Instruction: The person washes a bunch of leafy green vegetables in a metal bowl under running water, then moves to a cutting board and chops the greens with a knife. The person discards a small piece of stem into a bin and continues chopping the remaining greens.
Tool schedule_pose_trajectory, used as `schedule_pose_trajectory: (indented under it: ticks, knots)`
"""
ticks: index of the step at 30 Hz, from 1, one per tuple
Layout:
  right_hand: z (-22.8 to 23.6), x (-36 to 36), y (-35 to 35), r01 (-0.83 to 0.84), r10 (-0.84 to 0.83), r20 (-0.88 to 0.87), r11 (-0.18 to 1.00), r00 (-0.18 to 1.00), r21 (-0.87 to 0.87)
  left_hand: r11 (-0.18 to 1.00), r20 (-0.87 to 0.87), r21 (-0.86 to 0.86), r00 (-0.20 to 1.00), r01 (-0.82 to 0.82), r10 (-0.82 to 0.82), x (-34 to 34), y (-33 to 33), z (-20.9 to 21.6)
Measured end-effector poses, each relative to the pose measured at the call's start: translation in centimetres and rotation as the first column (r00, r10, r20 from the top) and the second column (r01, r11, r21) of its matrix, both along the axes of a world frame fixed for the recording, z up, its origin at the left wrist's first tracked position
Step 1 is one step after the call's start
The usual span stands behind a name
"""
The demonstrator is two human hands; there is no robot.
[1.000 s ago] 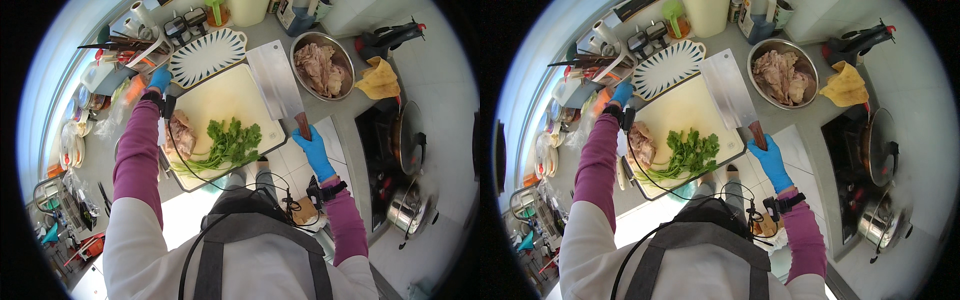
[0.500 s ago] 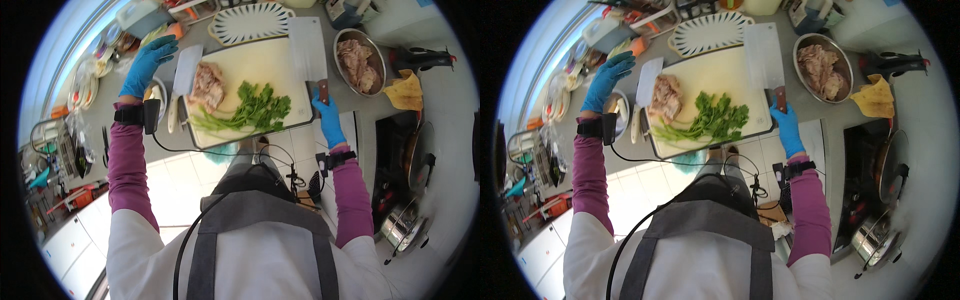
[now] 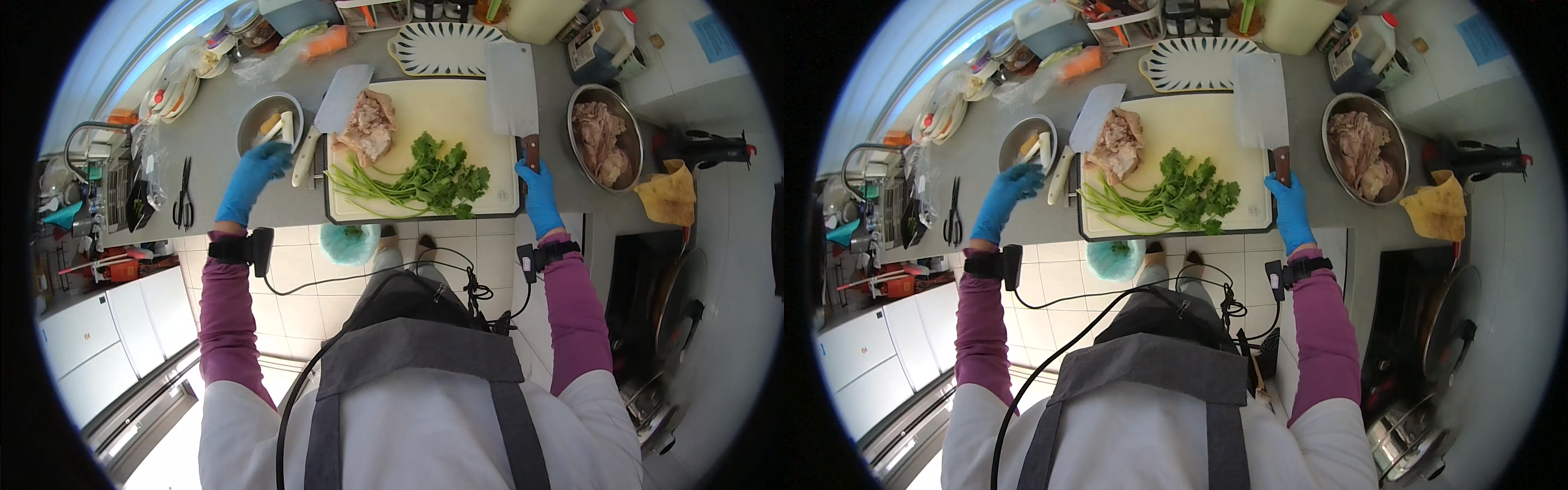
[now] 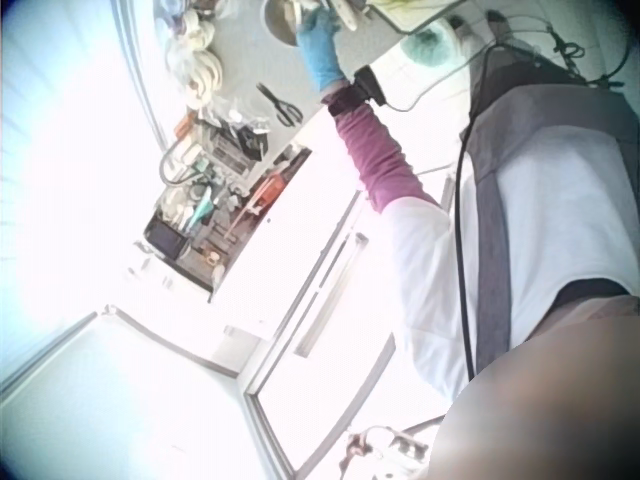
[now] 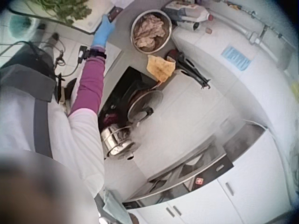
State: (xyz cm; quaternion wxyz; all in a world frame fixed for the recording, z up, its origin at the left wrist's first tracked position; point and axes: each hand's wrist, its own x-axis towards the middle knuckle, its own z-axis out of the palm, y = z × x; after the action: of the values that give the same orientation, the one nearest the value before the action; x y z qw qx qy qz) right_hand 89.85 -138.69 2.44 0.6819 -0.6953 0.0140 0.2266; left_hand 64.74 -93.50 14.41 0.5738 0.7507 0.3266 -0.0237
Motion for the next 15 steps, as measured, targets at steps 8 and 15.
schedule_pose_trajectory:
  ticks: [8,15]
  knots:
    - [-0.3,-0.1,0.0,0.005,-0.004,-0.029,0.999,1.0,0.036,0.729,-0.356,0.608,0.929,0.314,-0.103,-2.2,-2.3,-8.5]
    - [-0.4,-0.4,0.1,0.061,-0.059,-0.044,0.997,0.997,0.038,0.99,-0.353,0.134,0.932,-0.04,0.085,-1.1,-4.0,-11.0]
